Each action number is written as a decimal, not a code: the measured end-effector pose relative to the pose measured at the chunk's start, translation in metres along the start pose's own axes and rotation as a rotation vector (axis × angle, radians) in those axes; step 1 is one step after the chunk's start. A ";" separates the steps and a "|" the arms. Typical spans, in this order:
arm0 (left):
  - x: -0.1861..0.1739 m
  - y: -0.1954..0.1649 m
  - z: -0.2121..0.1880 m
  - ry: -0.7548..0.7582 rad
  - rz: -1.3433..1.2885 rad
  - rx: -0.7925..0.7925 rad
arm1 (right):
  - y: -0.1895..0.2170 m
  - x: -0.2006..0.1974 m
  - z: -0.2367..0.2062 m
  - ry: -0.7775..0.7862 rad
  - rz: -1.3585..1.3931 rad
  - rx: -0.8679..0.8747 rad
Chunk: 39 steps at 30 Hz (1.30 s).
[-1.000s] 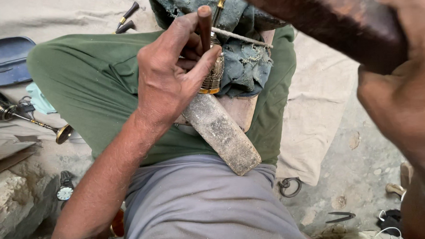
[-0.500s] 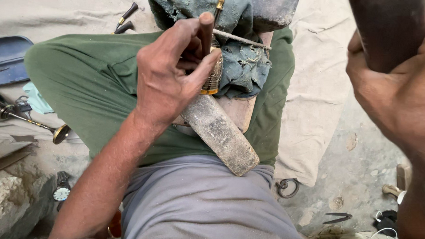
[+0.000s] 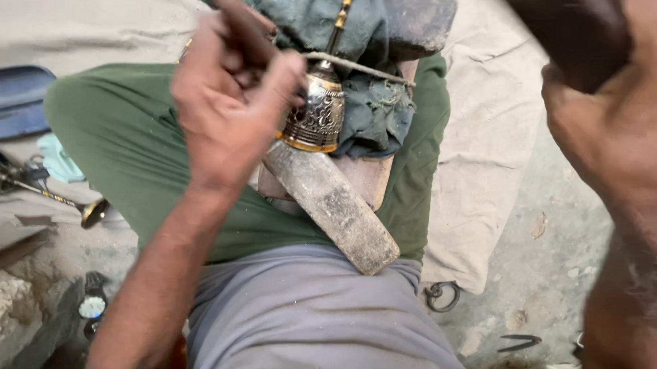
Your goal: The person sits cross-legged on the floor with a decorative brass bell-shaped object resting on a stone block on their lap. They hold a small punch against the engraved surface and repeatedly strike it with a wooden mallet, repositioning the punch to work around the pattern, and occasionally rotate the object.
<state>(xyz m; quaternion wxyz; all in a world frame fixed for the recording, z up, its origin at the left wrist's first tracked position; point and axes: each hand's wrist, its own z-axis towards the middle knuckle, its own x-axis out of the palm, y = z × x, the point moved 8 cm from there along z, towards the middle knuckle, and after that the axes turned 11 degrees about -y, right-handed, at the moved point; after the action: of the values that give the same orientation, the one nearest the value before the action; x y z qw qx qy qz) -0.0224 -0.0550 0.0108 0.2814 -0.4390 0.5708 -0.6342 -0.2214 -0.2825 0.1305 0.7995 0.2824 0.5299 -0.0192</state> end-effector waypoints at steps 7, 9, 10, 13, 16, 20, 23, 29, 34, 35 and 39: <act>0.005 -0.004 0.004 0.106 0.593 0.286 | -0.101 0.107 -0.088 -0.220 0.747 0.689; 0.028 -0.016 -0.019 0.246 0.558 0.643 | -0.107 0.140 -0.116 -0.260 0.848 0.849; 0.029 -0.011 -0.017 0.250 0.604 0.689 | -0.110 0.155 -0.128 -0.281 0.918 0.923; 0.012 0.021 0.015 0.196 0.733 0.598 | -0.113 0.192 -0.160 -0.277 1.011 1.082; -0.033 0.012 0.043 -0.280 1.191 1.207 | -0.120 0.206 -0.176 -0.262 1.018 1.112; -0.109 0.061 0.078 -0.077 1.026 0.375 | -0.127 0.208 -0.177 -0.234 0.928 1.067; -0.121 0.063 0.041 0.076 1.128 0.425 | -0.120 0.205 -0.166 -0.203 0.854 0.985; -0.106 0.016 -0.003 0.101 1.429 0.669 | -0.094 0.182 -0.158 0.007 0.576 0.896; -0.057 -0.031 -0.029 0.239 0.615 0.378 | -0.050 0.147 -0.170 0.142 0.075 0.551; -0.042 -0.040 -0.042 0.308 0.526 0.392 | -0.041 0.137 -0.168 0.055 0.029 0.478; 0.001 -0.044 -0.049 0.328 0.630 0.593 | -0.010 0.116 -0.156 -0.178 0.186 0.384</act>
<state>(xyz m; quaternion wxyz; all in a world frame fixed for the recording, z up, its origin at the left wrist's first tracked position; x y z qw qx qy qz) -0.0600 -0.0243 0.0554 0.4798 -0.0385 0.5071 -0.7150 -0.3047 -0.1864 -0.0170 0.7728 0.4743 0.4157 -0.0708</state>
